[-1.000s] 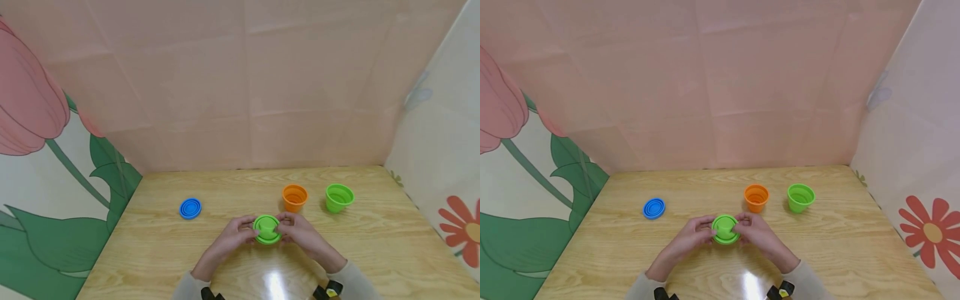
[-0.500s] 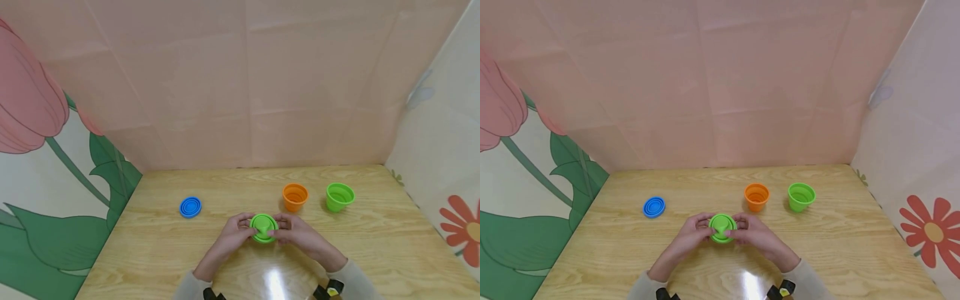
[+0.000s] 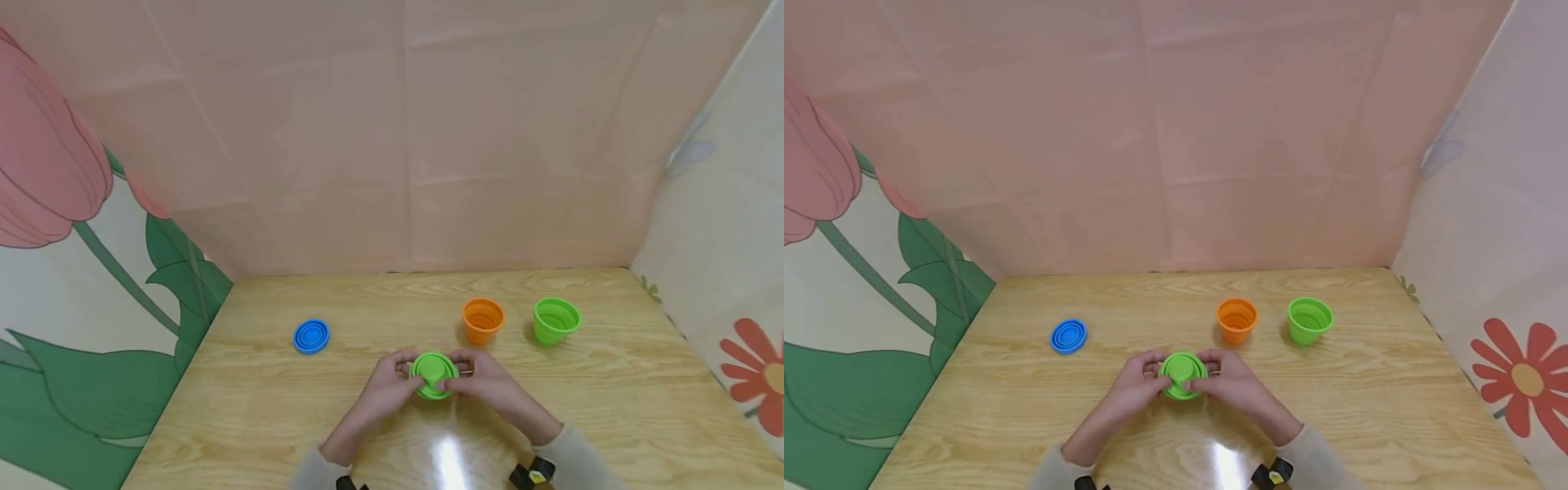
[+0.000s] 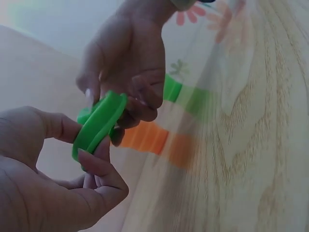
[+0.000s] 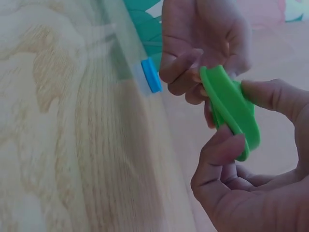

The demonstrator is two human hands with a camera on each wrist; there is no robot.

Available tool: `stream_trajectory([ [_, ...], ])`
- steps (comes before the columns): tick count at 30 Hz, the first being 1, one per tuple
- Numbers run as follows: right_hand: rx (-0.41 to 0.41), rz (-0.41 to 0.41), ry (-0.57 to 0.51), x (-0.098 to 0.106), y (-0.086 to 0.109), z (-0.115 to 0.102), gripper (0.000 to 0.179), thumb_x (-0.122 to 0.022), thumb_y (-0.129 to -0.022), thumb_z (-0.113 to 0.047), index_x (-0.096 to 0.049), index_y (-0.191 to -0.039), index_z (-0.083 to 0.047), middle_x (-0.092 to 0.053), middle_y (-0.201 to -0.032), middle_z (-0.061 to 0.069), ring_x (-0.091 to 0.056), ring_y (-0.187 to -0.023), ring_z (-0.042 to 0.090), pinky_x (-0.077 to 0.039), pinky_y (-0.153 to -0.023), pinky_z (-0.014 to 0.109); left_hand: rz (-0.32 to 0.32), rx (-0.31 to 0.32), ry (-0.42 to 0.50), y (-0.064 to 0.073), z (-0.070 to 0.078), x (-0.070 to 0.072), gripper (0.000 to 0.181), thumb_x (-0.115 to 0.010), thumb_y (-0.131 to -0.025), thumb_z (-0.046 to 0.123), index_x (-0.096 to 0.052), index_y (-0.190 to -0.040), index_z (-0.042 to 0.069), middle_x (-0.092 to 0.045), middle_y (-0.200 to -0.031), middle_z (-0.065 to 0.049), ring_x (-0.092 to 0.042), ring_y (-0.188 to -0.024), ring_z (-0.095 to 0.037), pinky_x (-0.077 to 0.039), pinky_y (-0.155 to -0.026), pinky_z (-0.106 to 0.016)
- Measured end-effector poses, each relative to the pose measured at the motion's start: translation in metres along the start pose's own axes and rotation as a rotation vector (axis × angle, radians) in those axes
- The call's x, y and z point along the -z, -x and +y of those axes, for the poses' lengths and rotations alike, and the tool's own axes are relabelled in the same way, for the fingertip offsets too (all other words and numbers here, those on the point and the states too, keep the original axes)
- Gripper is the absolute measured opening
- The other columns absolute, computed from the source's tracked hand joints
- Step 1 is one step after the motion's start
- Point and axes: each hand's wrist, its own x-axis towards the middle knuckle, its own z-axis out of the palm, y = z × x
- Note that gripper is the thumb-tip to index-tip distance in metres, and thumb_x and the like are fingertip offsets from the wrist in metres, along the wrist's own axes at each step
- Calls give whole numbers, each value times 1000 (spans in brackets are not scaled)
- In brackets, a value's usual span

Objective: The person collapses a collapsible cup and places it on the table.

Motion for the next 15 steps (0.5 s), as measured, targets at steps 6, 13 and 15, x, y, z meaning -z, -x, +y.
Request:
stream_trajectory([
  [6, -3, 63, 47, -4, -1, 0, 57, -79, -85, -10, -59, -134, 10, -71, -115, 16, -63, -92, 17, -57, -66, 23, 2, 0, -11, 0, 2, 0, 48, -70, -85, 0, -63, -133, -4, -62, -98, -9, -58, -75, -13, -48, -60, -17],
  [13, -4, 2, -14, 6, -5, 6, 59, -81, -87, -12, -57, -137, 9, -71, -116, 15, -66, -98, 18, -62, -77, 26, -80, 52, 126, -6, -4, 7, 51, -73, -89, 3, -60, -138, -2, -69, -103, -9, -66, -86, -11, -58, -78, -25],
  [15, -6, -24, -55, 8, -4, 7, 59, -82, -88, -13, -56, -136, 10, -70, -114, 13, -66, -98, 18, -63, -80, 27, -100, 54, 144, -7, -7, 10, 51, -72, -88, 2, -60, -138, -2, -71, -104, -9, -67, -88, -11, -59, -81, -26],
])
